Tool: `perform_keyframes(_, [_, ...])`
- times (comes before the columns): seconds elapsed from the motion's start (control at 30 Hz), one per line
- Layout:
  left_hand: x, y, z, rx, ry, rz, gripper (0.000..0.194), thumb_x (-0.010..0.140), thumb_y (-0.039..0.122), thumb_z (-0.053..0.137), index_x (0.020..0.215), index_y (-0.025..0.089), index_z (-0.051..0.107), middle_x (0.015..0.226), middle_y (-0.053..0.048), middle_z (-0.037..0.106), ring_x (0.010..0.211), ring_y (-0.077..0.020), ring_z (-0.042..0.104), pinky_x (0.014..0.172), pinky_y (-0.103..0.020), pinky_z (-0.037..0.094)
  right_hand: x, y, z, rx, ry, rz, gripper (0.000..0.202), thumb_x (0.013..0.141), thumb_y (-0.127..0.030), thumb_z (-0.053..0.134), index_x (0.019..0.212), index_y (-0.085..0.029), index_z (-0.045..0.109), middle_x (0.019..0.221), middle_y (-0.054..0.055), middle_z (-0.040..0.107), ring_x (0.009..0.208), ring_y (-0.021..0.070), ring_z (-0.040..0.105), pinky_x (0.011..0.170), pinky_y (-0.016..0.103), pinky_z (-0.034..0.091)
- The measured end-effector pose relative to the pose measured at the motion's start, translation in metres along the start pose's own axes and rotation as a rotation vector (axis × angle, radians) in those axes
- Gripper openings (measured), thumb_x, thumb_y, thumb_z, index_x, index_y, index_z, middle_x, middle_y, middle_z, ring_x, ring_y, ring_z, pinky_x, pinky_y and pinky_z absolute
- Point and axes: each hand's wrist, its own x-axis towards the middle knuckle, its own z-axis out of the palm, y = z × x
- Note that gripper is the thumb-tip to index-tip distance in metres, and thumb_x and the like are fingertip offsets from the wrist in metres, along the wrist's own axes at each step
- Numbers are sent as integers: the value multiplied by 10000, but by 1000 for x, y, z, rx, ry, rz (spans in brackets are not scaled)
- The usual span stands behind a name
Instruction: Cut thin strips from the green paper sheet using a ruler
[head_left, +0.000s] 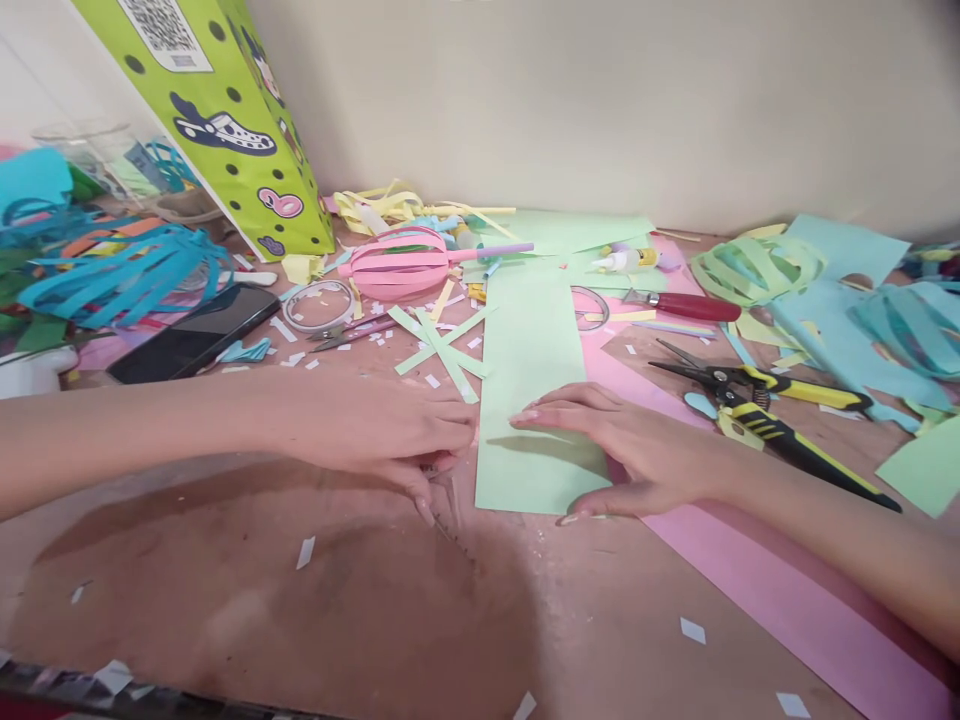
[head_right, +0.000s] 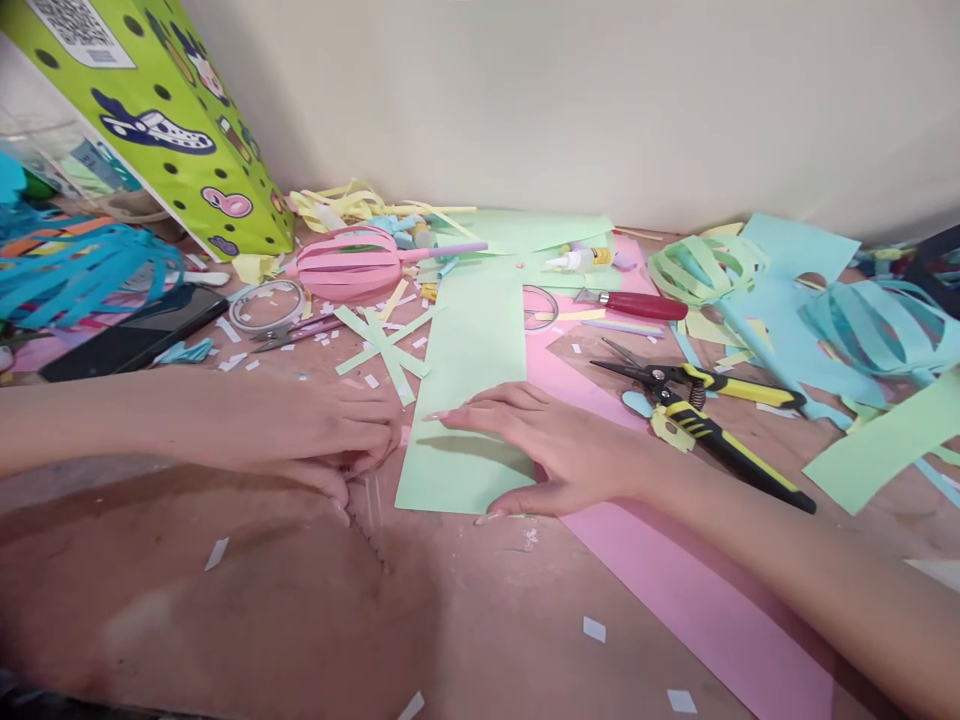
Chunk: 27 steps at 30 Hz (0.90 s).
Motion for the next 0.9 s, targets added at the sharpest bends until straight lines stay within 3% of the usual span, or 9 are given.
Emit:
perform_keyframes(0.1, [-7, 2, 0, -58, 99, -154, 253, 1065, 445, 601, 970, 212, 634, 903, -25, 701, 743, -185, 622, 666, -274, 438, 2, 1, -1, 31, -5, -52, 900, 916, -636, 755, 1629, -180, 450, 1527, 185, 631, 1426, 311, 563, 1165, 482, 489])
perform_keyframes(0.2, [-11, 4, 6, -31, 229, -235, 263, 1091, 430, 530, 1178, 221, 664, 1005, -39, 747, 790, -192, 672, 690, -271, 462, 3, 4, -3, 48, -58, -116, 925, 886, -646, 782, 1633, -196, 473, 1650, 169, 532, 1548, 301, 489, 1276, 480, 402])
perform_keyframes(0.3, [-14, 7, 15, 16, 306, -137, 251, 1112, 315, 488, 1166, 235, 720, 1158, -61, 758, 951, -201, 717, 836, -282, 526, 4, 6, -4, 32, -93, -126, 931, 875, -639, 796, 1637, -209, 476, 1697, 148, 466, 1594, 290, 434, 1316, 475, 358])
perform_keyframes(0.4, [-19, 12, 18, -37, 361, -35, 283, 1130, 282, 468, 1113, 236, 747, 1206, -64, 772, 1115, -203, 717, 979, -298, 547, 3, 7, -4, 53, -61, -171, 753, 958, -558, 745, 1600, -226, 533, 1679, 118, 496, 1592, 252, 439, 1327, 449, 350])
perform_keyframes(0.47, [-21, 14, 18, -38, 379, 55, 298, 1133, 247, 456, 1152, 259, 753, 1283, -51, 773, 1246, -197, 681, 1104, -315, 515, 3, 8, -3, 71, -39, -188, 655, 1011, -490, 699, 1596, -244, 538, 1659, 101, 522, 1585, 233, 447, 1332, 439, 347])
perform_keyframes(0.53, [-20, 12, 18, 1, 356, 164, 333, 1128, 209, 447, 1171, 285, 768, 1290, -29, 790, 1281, -187, 678, 1204, -335, 463, 3, 9, -2, 82, -32, -181, 692, 1026, -453, 686, 1645, -241, 460, 1645, 101, 536, 1585, 226, 445, 1335, 444, 347])
perform_keyframes(0.6, [-16, 9, 19, 46, 327, 217, 357, 1123, 205, 454, 1145, 296, 798, 1251, -23, 815, 1240, -191, 718, 1234, -355, 458, 3, 8, -1, 91, -29, -179, 762, 1024, -434, 693, 1683, -219, 378, 1636, 105, 544, 1590, 221, 432, 1341, 447, 339])
perform_keyframes(0.73, [-16, 2, 20, 77, 301, 163, 400, 1126, 250, 444, 1168, 291, 839, 1296, -61, 801, 1264, -217, 737, 1219, -376, 511, 3, 5, -3, 83, -38, -158, 800, 1023, -412, 692, 1706, -239, 315, 1654, 84, 523, 1597, 207, 417, 1346, 434, 331])
perform_keyframes(0.9, [-31, -3, 18, 61, 395, 236, 392, 1071, 240, 581, 1429, 300, 728, 1388, -37, 745, 1315, -161, 713, 1177, -226, 530, 1, 4, -6, 62, -83, -165, 772, 1034, -385, 667, 1710, -322, 299, 1690, 48, 479, 1610, 221, 393, 1354, 465, 311])
